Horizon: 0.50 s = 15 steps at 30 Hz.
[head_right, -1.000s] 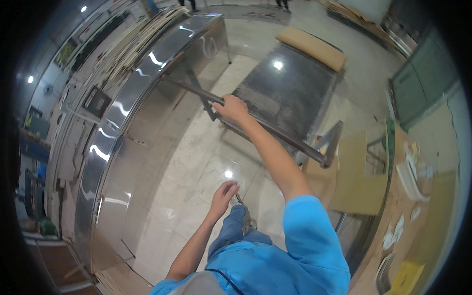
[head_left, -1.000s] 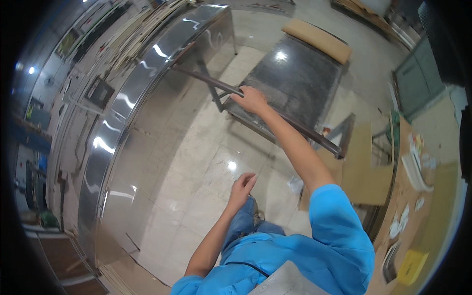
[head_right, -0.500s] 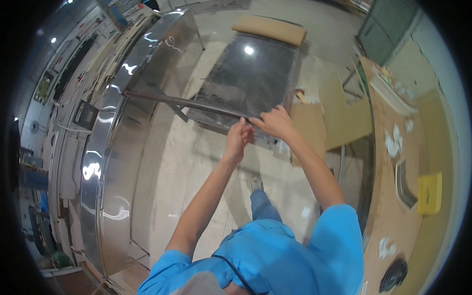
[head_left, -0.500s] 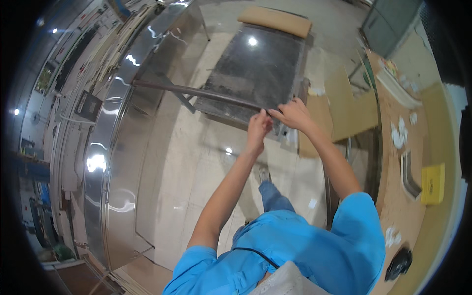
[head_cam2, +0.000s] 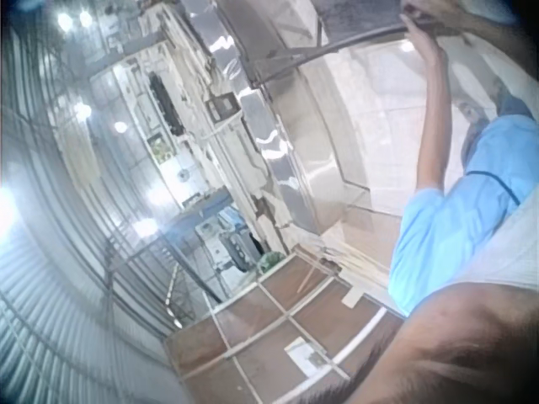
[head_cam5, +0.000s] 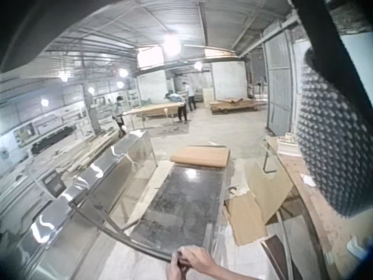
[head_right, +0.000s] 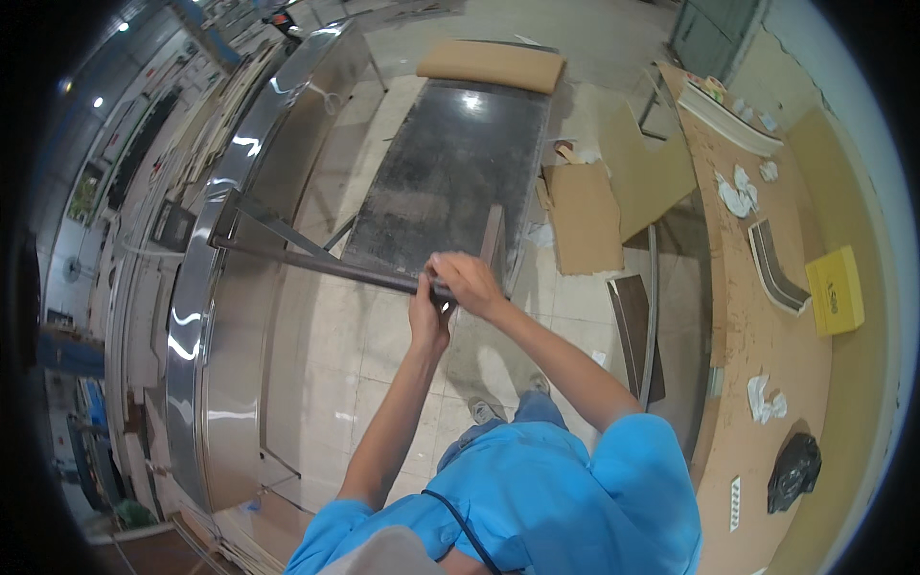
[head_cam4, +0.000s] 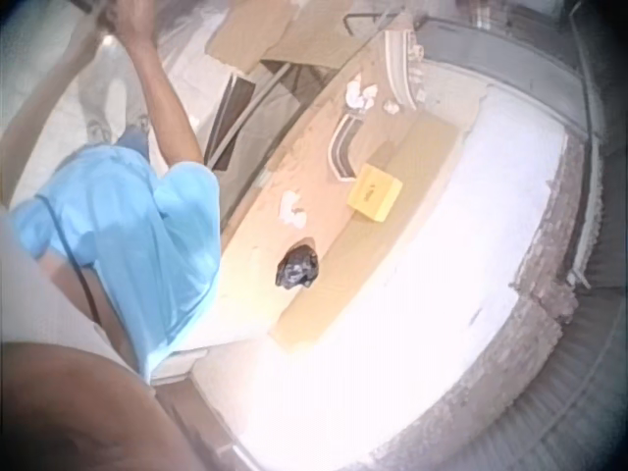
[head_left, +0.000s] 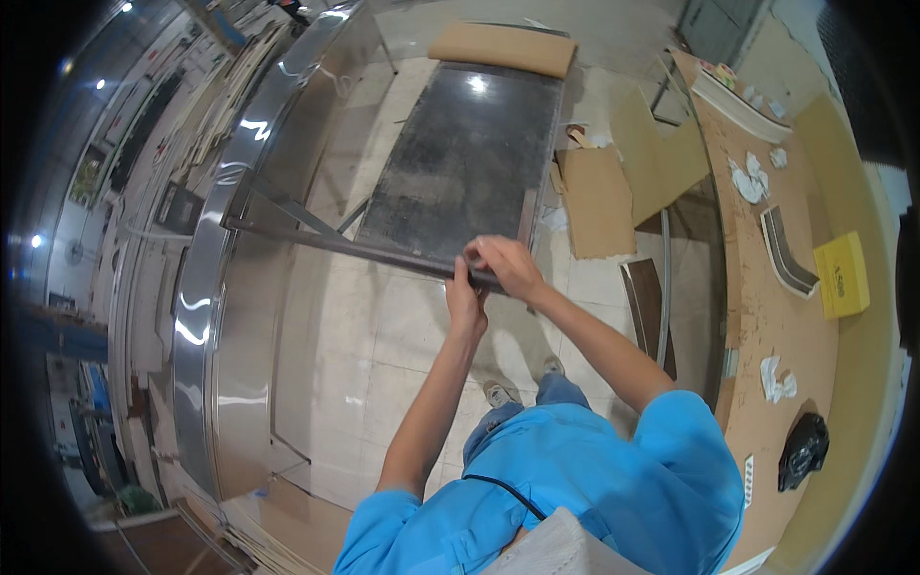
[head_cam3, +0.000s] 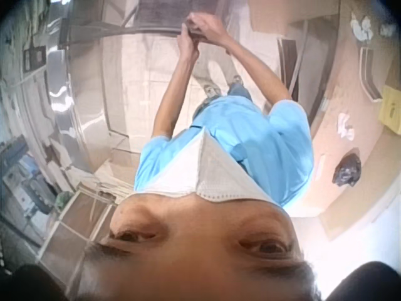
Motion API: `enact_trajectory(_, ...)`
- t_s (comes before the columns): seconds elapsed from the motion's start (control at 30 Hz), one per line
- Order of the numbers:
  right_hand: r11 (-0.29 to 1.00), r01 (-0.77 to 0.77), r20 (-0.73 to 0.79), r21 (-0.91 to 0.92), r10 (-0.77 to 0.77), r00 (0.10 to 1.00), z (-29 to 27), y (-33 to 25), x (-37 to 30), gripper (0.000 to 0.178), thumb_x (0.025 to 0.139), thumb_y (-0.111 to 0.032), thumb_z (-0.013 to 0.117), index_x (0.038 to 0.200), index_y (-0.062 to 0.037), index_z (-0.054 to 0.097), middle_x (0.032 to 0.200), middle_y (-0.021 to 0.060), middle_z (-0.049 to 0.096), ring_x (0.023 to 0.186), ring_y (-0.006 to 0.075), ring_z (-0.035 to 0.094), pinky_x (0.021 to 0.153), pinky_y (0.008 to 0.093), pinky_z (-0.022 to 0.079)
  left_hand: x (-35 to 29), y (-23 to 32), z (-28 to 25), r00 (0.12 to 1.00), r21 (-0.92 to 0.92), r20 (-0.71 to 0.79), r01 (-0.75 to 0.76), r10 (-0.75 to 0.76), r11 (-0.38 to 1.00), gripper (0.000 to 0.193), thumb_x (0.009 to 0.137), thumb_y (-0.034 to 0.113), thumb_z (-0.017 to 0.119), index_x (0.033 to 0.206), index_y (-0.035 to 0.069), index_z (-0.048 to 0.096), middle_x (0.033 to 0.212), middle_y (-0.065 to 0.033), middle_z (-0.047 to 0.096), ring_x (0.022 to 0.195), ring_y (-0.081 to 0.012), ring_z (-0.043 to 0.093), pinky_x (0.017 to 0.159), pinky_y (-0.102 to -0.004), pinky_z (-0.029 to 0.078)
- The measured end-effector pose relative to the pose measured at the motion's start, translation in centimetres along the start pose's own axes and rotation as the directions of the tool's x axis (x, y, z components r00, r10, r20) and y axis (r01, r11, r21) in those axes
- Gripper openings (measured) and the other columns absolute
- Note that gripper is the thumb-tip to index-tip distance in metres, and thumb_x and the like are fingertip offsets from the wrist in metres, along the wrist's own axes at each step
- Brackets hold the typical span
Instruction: The person lifts and stacks large wood panels and wrapped bundles in a workshop. They move panels from a rack, align them, and place them on the floor or on a cart, then handle wrapped bundles and a metal frame.
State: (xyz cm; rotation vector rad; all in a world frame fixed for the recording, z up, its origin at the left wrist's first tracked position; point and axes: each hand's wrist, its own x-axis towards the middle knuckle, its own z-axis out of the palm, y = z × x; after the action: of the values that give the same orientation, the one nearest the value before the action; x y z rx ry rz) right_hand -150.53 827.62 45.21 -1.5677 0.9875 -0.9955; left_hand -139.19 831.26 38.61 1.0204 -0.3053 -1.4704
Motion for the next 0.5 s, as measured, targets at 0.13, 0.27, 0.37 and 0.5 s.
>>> enact_trajectory(0.13,0.905,-0.122,0.187,0.408,0.048,0.981,0.1,-0.3,-5.7,0.051,0.099,-0.040,0.036,0.099,0.0033,0.063,0.090,0.0097,0.064,0.082,0.0164,0.061,0.078,0.0290,0.047,-7.0,-2.1,-1.7,0.940,-0.126,-0.330,-0.128,0.080,0.984,0.038,0.095,0.036,0.049,0.112,0.004,0.037,0.098,-0.0129,0.053,0.082,-0.0199,0.059,0.067,-0.0339,0.053)
enact_trajectory(0.27,0.918,-0.084,0.176,0.387,0.015,0.984,-2.6,2.1,-9.6,0.046,0.100,-0.036,0.037,0.100,0.0029,0.062,0.091,0.0108,0.064,0.078,0.0159,0.062,0.076,0.0280,0.048,-14.0,-3.5,-4.4,0.767,-0.123,-0.633,-0.231,0.103,0.965,0.026,0.092,0.034,0.054,0.099,0.014,0.039,0.081,-0.0016,0.048,0.063,-0.0122,0.049,0.050,-0.0275,0.044)
enact_trajectory(0.37,0.814,-0.181,0.134,0.551,0.127,0.983,-4.7,5.0,-12.8,0.039,0.098,-0.032,0.043,0.098,0.0021,0.063,0.084,0.0071,0.063,0.075,0.0130,0.059,0.071,0.0255,0.048,-19.9,-4.1,-7.1,0.749,-0.088,-0.644,-0.274,0.155,0.958,0.023,0.092,0.032,0.057,0.096,0.014,0.042,0.074,0.0007,0.047,0.057,-0.0103,0.047,0.046,-0.0259,0.042)
enact_trajectory(0.5,0.827,-0.404,0.137,0.390,0.382,0.914,-7.3,9.2,-16.9,0.036,0.098,-0.031,0.041,0.096,-0.0002,0.060,0.079,0.0039,0.060,0.066,0.0093,0.056,0.063,0.0232,0.047,-26.9,-4.6,-9.8,0.658,0.023,-0.738,-0.196,0.148,0.980,0.025,0.091,0.035,0.057,0.095,0.014,0.044,0.074,0.0010,0.046,0.056,-0.0100,0.045,0.046,-0.0253,0.039)
